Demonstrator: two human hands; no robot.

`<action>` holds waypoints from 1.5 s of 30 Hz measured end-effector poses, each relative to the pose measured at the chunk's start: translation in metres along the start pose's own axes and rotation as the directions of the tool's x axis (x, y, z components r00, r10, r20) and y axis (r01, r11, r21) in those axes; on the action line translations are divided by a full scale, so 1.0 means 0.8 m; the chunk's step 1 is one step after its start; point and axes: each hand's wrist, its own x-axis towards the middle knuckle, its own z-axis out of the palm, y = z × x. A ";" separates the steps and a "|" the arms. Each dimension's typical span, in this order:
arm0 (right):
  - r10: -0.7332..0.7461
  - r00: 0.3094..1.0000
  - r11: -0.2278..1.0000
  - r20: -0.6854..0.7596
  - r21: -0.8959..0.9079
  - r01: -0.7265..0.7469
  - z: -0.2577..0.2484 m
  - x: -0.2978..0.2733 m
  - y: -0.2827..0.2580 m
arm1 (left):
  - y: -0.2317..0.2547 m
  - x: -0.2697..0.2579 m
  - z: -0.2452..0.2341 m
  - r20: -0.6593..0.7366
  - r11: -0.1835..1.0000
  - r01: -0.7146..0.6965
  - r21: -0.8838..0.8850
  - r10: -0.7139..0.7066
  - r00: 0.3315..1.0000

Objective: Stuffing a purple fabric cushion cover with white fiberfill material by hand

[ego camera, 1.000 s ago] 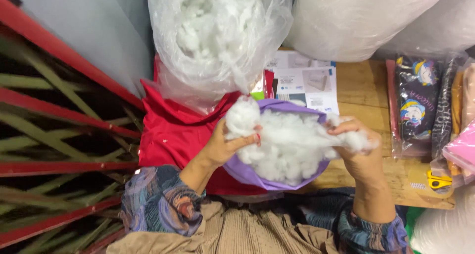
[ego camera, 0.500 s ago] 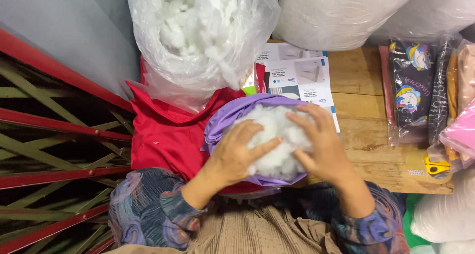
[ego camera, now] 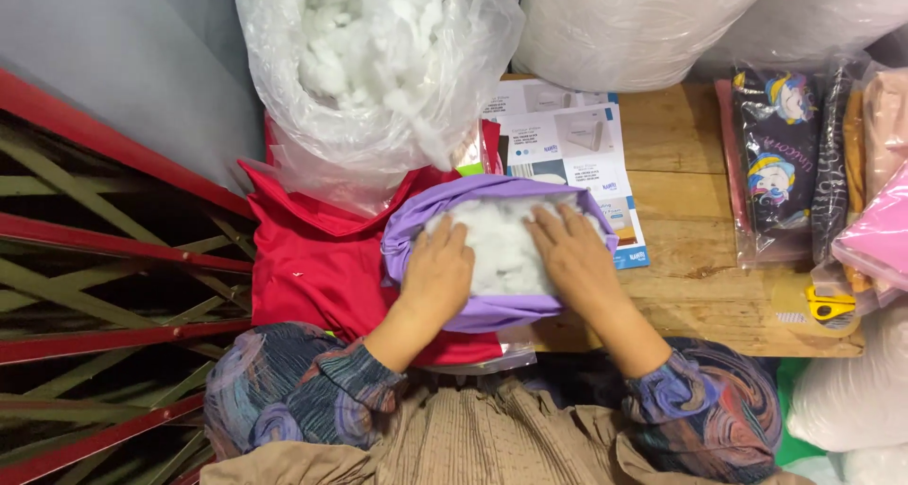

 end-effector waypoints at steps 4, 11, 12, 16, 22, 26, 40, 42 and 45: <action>0.018 0.999 0.999 -0.036 -0.027 -0.019 0.004 -0.001 0.032 | -0.029 0.010 -0.003 0.156 0.997 0.051 -0.060 -0.041 0.987; 0.255 0.963 0.666 -0.084 0.737 -0.112 -0.068 -0.026 0.039 | -0.040 0.014 -0.022 -0.013 0.787 0.108 -0.607 -0.145 0.989; 0.255 0.951 0.641 -0.172 0.767 -0.033 -0.080 -0.030 0.035 | -0.037 0.013 -0.026 -0.078 0.742 0.093 -0.664 -0.192 0.978; 0.282 0.911 0.699 -0.302 0.715 0.021 -0.096 -0.032 0.009 | -0.023 0.020 -0.053 -0.153 0.665 0.023 -0.746 -0.204 0.967; 0.131 0.954 0.863 -0.271 0.504 0.024 -0.045 -0.015 -0.025 | -0.012 0.007 -0.027 -0.139 0.775 -0.022 -0.631 -0.085 0.987; 0.022 0.999 0.874 -0.049 0.486 0.005 -0.034 -0.008 -0.017 | -0.005 0.006 -0.036 -0.060 0.791 0.032 -0.611 -0.087 0.994; 0.027 0.916 0.701 -0.401 0.660 0.268 -0.153 -0.031 -0.040 | 0.035 0.026 -0.094 -0.202 0.817 0.056 -0.573 -0.207 0.957; 0.099 0.888 0.649 -0.448 0.706 0.284 -0.154 -0.025 -0.043 | 0.041 0.030 -0.109 -0.121 0.741 0.087 -0.666 -0.223 0.967; 0.228 0.877 0.611 -0.423 0.763 0.210 -0.154 -0.028 -0.028 | 0.034 0.035 -0.111 -0.086 0.645 0.124 -0.754 -0.283 0.955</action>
